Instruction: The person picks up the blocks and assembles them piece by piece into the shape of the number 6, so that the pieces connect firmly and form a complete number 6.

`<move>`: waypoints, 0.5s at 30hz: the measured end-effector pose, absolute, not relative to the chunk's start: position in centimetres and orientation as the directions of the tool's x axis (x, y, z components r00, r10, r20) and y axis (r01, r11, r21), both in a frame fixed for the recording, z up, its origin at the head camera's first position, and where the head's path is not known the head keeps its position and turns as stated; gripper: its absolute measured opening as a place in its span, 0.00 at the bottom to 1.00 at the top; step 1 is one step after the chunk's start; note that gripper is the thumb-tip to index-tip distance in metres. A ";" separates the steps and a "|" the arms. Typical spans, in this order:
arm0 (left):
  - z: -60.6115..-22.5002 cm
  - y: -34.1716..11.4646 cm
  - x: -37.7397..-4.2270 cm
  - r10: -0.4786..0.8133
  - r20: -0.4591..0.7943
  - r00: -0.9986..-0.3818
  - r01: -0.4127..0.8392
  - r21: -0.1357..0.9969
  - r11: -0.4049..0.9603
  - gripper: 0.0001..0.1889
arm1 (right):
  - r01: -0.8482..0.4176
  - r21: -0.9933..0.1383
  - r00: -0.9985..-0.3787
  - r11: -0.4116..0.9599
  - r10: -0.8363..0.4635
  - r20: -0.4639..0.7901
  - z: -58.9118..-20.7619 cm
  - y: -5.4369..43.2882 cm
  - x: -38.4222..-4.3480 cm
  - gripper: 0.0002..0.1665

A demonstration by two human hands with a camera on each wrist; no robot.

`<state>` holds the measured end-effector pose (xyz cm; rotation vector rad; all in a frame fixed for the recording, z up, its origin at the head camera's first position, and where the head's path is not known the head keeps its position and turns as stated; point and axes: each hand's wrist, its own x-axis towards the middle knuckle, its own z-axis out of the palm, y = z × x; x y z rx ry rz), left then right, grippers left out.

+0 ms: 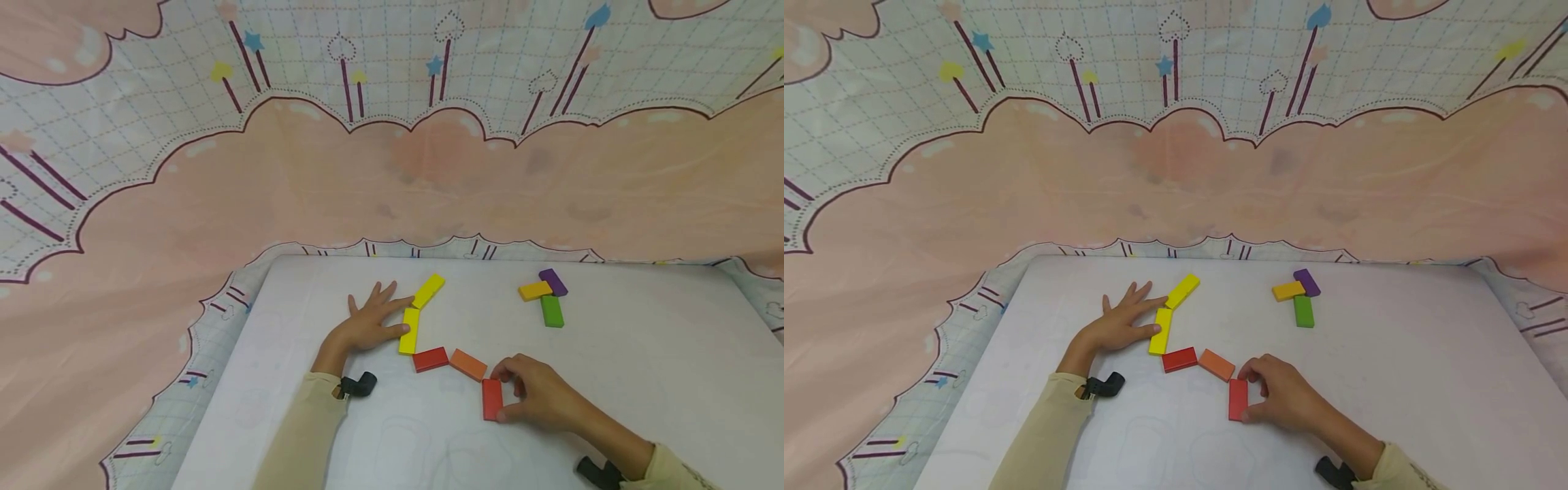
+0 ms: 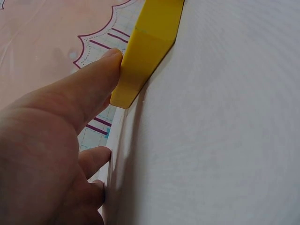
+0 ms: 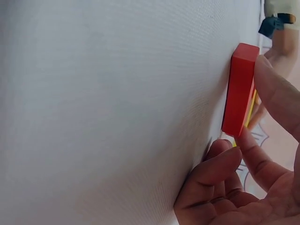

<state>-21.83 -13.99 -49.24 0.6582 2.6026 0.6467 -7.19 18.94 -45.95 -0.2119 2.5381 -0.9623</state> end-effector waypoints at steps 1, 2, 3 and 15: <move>-49.2 -14.0 -21.8 0.519 -0.242 -0.819 0.345 0.514 0.785 0.34 | 0.003 -0.662 -0.902 0.750 -0.284 -0.326 -45.9 18.9 -7.2 0.34; -49.3 -14.0 -21.8 0.519 -0.242 -0.820 0.345 0.515 0.785 0.34 | 0.003 -0.662 -0.901 0.750 -0.285 -0.327 -45.9 18.9 -7.2 0.35; -49.3 -14.0 -21.8 0.518 -0.241 -0.821 0.344 0.515 0.785 0.33 | 0.005 -0.661 -0.901 0.750 -0.284 -0.329 -45.9 18.9 -7.2 0.35; -49.1 -13.8 -21.7 0.513 -0.242 -0.824 0.338 0.517 0.787 0.33 | -0.007 -0.676 -0.895 0.737 -0.306 -0.324 -45.8 19.1 -7.3 0.33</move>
